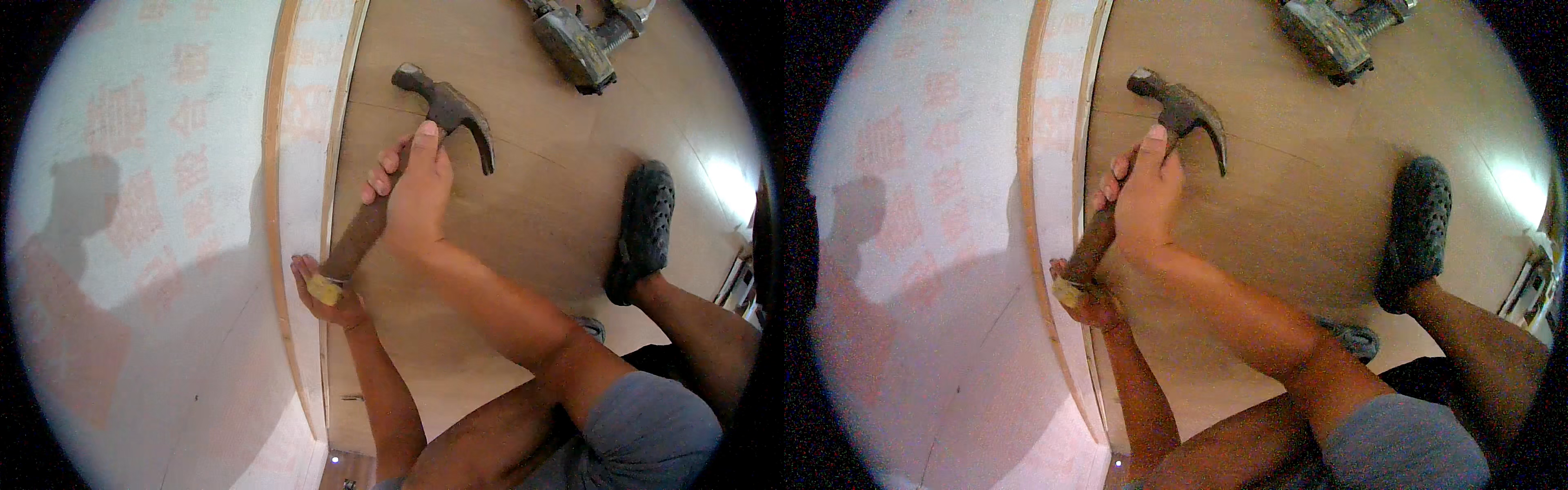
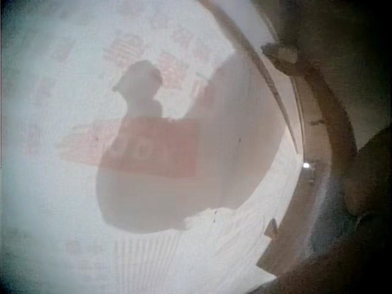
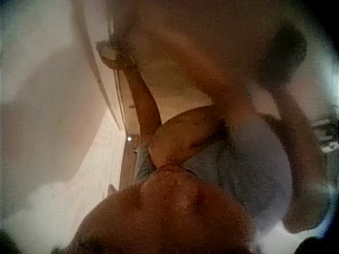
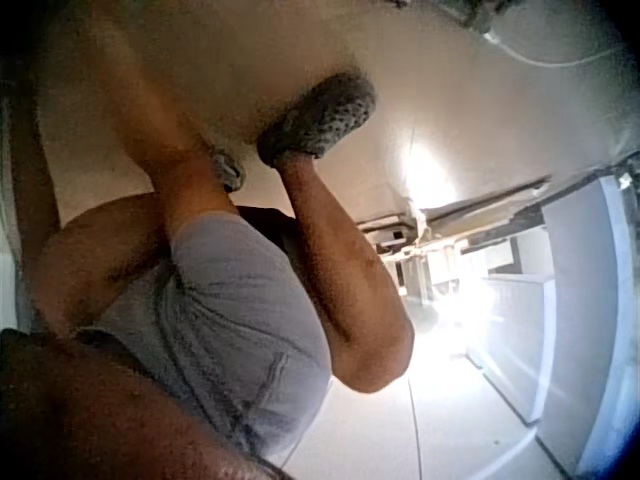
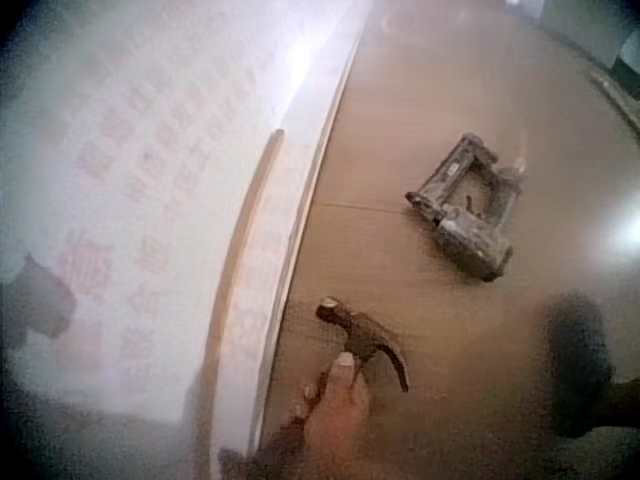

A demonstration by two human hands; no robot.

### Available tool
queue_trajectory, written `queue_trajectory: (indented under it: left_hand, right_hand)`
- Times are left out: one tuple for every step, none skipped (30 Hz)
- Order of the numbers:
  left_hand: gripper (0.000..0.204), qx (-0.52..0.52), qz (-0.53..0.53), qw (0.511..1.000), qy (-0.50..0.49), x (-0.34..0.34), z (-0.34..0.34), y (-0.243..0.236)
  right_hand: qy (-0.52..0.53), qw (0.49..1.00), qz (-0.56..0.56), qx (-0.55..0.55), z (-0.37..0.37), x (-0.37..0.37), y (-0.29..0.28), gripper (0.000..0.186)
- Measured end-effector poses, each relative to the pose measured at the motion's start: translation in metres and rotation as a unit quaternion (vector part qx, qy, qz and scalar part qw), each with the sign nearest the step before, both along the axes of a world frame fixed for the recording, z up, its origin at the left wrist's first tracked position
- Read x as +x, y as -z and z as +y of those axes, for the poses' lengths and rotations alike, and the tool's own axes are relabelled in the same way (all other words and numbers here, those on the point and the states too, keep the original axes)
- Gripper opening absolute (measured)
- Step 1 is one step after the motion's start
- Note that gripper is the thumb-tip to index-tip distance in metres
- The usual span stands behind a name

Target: The person uses a nail gun and a hammer to fix a strip of baseboard to a wall, then moves across the room to a cardboard box and handles paper strips.

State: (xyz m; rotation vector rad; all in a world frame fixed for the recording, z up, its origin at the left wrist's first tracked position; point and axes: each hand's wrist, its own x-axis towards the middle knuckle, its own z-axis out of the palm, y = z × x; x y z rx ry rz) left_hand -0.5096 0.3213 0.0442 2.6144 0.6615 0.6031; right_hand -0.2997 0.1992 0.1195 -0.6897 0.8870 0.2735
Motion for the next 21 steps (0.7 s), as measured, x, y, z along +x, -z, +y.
queue_trajectory:
  left_hand:
    - [0.038,-0.055,-0.026,0.998,-0.016,0.000,-0.002,0.001]
    - [0.038,-0.100,-0.039,0.994,-0.029,-0.001,-0.003,0.003]
    - [0.039,-0.088,-0.032,0.995,-0.024,-0.003,-0.003,0.001]
    - [0.039,-0.076,-0.023,0.997,-0.023,-0.003,-0.002,0.002]
    - [0.040,-0.006,0.007,1.000,-0.004,-0.005,0.000,0.000]
    - [0.042,0.063,0.037,0.997,0.015,-0.007,0.001,-0.001]
    - [0.042,0.072,0.041,0.996,0.015,-0.002,-0.002,-0.004]
    - [0.042,0.081,0.045,0.996,0.016,0.003,-0.006,-0.009]
    - [0.042,0.089,0.049,0.995,0.016,0.007,-0.009,-0.012]
    - [0.041,0.130,0.060,0.989,0.027,0.005,-0.005,-0.009]
    - [0.041,0.169,0.070,0.982,0.038,0.002,0.003,-0.004]
    - [0.041,0.209,0.081,0.973,0.048,-0.001,0.008,-0.001]
    - [0.041,0.205,0.076,0.975,0.050,-0.001,0.008,0.000]
    - [0.042,0.201,0.072,0.975,0.053,-0.001,0.008,-0.002]
    - [0.043,0.197,0.067,0.976,0.056,-0.001,0.007,-0.003]
    - [0.039,0.192,0.074,0.977,0.048,-0.001,0.005,-0.004]
    - [0.036,0.185,0.079,0.979,0.040,0.001,0.003,-0.004]
    - [0.034,0.177,0.084,0.980,0.032,0.001,0.000,-0.004]
    - [0.034,0.177,0.096,0.979,0.024,0.001,-0.001,-0.002]
    - [0.033,0.175,0.105,0.979,0.011,0.001,-0.004,0.002]
    - [0.033,0.171,0.113,0.979,-0.002,0.002,-0.006,0.006]
  right_hand:
    - [0.024,0.999,0.002,-0.021,0.007,0.001,-0.002,0.041]
    - [0.009,1.000,0.001,0.006,0.011,0.003,-0.001,0.042]
    - [-0.005,0.999,0.000,0.034,0.015,0.005,0.004,0.042]
    - [-0.024,0.998,-0.001,0.064,0.017,0.005,0.005,0.042]
    - [-0.021,0.997,-0.003,0.068,0.013,0.003,0.005,0.041]
    - [-0.017,0.997,-0.006,0.072,0.006,-0.001,0.004,0.041]
    - [-0.012,0.997,-0.009,0.073,0.001,-0.004,0.004,0.041]
    - [0.003,0.997,-0.009,0.076,0.005,-0.006,0.002,0.039]
    - [-0.023,0.997,-0.006,0.069,0.004,-0.007,0.003,0.039]
    - [-0.050,0.997,-0.003,0.066,0.003,-0.007,0.003,0.039]
    - [-0.078,0.995,-0.001,0.063,0.001,-0.006,0.002,0.038]
    - [-0.114,0.992,0.014,0.050,-0.010,-0.005,0.001,0.036]
    - [-0.149,0.988,0.021,0.046,-0.021,-0.006,0.003,0.035]
    - [-0.182,0.982,0.030,0.040,-0.031,-0.010,0.003,0.035]
    - [-0.216,0.975,0.039,0.035,-0.041,-0.015,0.003,0.034]
    - [-0.242,0.968,0.060,0.017,-0.051,-0.021,0.005,0.031]
    - [-0.268,0.962,0.055,-0.002,-0.062,-0.026,0.004,0.030]
    - [-0.294,0.954,0.050,-0.023,-0.072,-0.031,0.001,0.030]
    - [-0.323,0.944,0.039,-0.047,-0.081,-0.037,0.000,0.029]
    - [-0.374,0.923,0.022,-0.090,-0.090,-0.041,0.003,0.028]
    - [-0.423,0.896,0.005,-0.134,-0.098,-0.048,0.009,0.028]
